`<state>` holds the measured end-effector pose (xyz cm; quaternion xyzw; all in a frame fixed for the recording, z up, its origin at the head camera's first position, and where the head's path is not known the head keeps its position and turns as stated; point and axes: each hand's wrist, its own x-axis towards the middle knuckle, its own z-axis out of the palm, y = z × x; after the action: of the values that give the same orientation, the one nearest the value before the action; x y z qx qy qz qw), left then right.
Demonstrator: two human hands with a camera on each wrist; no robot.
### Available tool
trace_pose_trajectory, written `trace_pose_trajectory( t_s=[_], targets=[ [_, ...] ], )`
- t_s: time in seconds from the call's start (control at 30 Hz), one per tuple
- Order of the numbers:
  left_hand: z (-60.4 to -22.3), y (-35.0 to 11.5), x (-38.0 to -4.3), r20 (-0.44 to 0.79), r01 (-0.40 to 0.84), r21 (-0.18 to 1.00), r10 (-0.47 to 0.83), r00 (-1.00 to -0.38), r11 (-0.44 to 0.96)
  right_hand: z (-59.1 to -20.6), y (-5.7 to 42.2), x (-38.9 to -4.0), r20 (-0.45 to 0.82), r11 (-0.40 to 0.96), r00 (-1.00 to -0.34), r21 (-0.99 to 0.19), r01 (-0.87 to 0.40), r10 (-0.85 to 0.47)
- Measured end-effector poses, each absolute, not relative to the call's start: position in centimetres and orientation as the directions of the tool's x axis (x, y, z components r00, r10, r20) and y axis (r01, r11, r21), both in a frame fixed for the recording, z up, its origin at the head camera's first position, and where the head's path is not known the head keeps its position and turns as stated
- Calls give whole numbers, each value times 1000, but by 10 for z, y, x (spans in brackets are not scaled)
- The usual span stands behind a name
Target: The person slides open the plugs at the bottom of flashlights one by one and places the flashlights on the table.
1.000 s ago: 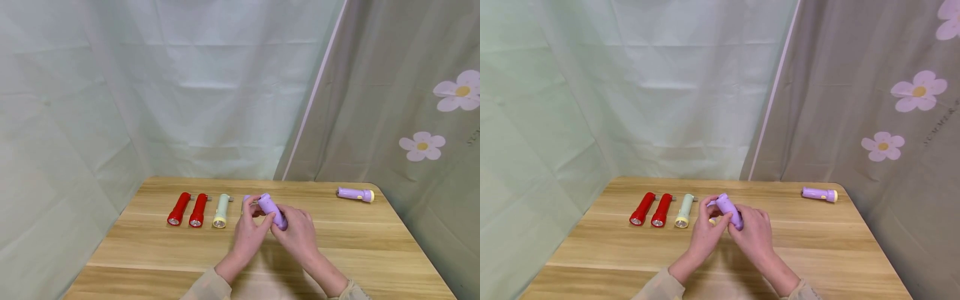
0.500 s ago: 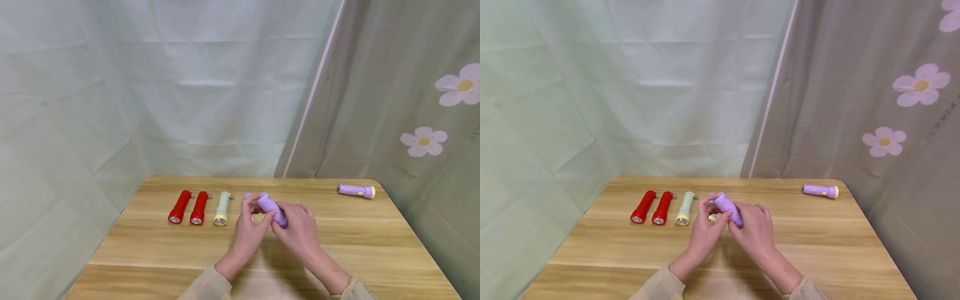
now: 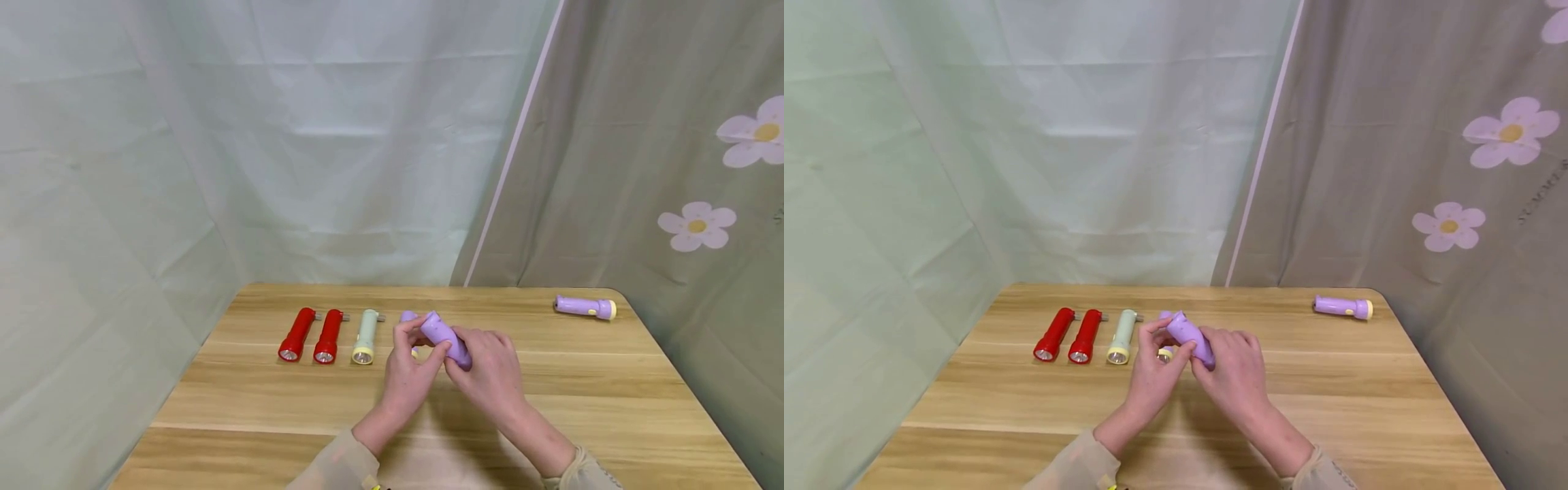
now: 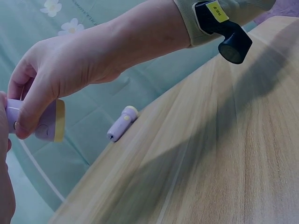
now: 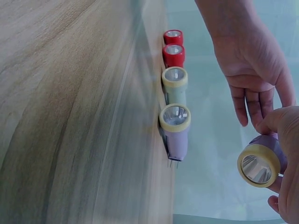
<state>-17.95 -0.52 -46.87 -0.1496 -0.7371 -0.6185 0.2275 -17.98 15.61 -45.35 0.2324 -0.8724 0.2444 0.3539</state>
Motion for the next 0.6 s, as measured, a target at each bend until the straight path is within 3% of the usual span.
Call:
trace_pose_trajectory(
  t_s=[0.6],
  targets=[
    [-470,-8,-177,480,475,871,-15,-877,126,-454,156,-179,730,774,-634,-241,-586,-253]
  ],
)
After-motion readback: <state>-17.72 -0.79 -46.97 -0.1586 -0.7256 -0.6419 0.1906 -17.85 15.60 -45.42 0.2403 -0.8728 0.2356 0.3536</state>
